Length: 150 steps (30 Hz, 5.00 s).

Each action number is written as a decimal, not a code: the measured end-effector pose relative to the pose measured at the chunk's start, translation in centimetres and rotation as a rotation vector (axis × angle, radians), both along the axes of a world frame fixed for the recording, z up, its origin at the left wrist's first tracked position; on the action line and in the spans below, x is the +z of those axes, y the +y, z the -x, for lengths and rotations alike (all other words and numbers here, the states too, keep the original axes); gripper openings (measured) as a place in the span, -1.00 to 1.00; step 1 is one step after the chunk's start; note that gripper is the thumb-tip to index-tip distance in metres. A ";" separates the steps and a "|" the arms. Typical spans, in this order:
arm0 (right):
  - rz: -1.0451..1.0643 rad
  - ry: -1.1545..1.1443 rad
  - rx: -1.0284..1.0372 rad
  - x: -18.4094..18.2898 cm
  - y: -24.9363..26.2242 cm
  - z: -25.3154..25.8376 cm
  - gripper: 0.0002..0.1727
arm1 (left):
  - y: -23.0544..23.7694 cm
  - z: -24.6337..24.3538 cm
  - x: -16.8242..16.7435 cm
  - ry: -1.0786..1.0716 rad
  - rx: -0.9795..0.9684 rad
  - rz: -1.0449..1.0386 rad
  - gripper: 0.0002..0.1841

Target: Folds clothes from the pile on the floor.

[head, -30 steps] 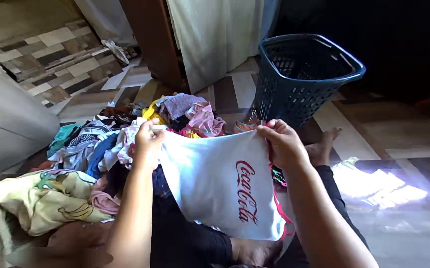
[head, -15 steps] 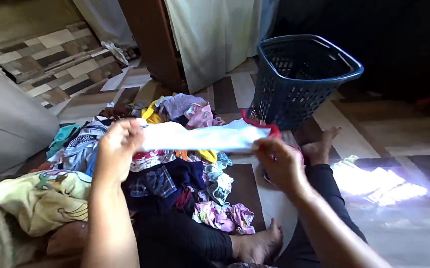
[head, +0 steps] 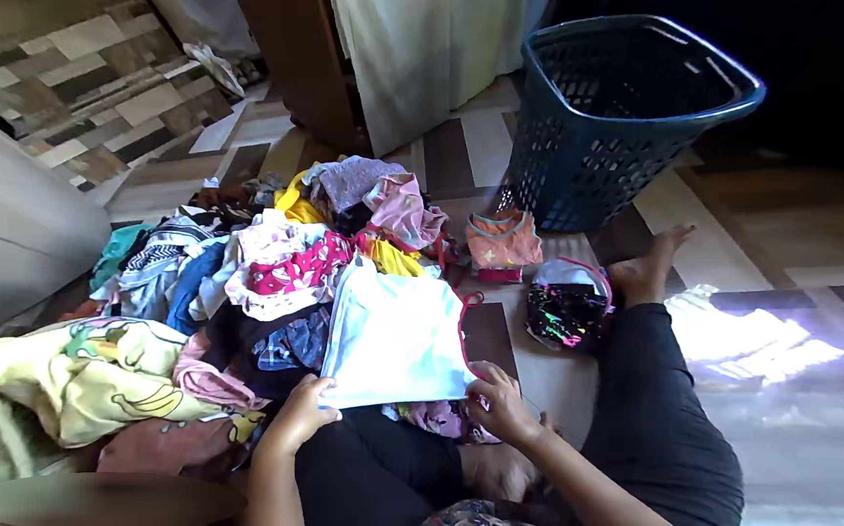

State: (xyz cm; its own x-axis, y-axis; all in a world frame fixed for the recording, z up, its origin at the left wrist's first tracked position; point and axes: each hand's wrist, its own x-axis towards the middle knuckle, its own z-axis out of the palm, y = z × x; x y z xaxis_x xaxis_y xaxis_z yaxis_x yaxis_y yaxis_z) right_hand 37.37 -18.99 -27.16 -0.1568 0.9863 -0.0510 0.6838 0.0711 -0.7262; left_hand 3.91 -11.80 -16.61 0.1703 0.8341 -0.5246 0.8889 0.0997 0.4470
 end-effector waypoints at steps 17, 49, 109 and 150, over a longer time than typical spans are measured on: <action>0.447 0.557 0.065 3.1 3.1 -2.2 -0.76 | -0.1 2.4 2.0 -0.269 -0.039 -0.359 -0.82; 0.463 -0.030 -0.288 0.5 14.0 -0.8 -0.45 | 10.7 -7.7 -0.7 0.002 0.275 -0.479 -0.64; 0.492 0.899 -0.724 1.2 17.0 -1.9 -0.56 | 19.0 -8.4 -3.3 -0.653 0.248 -0.379 -0.57; 0.517 -0.174 0.063 0.1 13.4 -1.8 -0.44 | 5.8 -13.3 -10.9 0.008 -0.351 -0.389 -0.57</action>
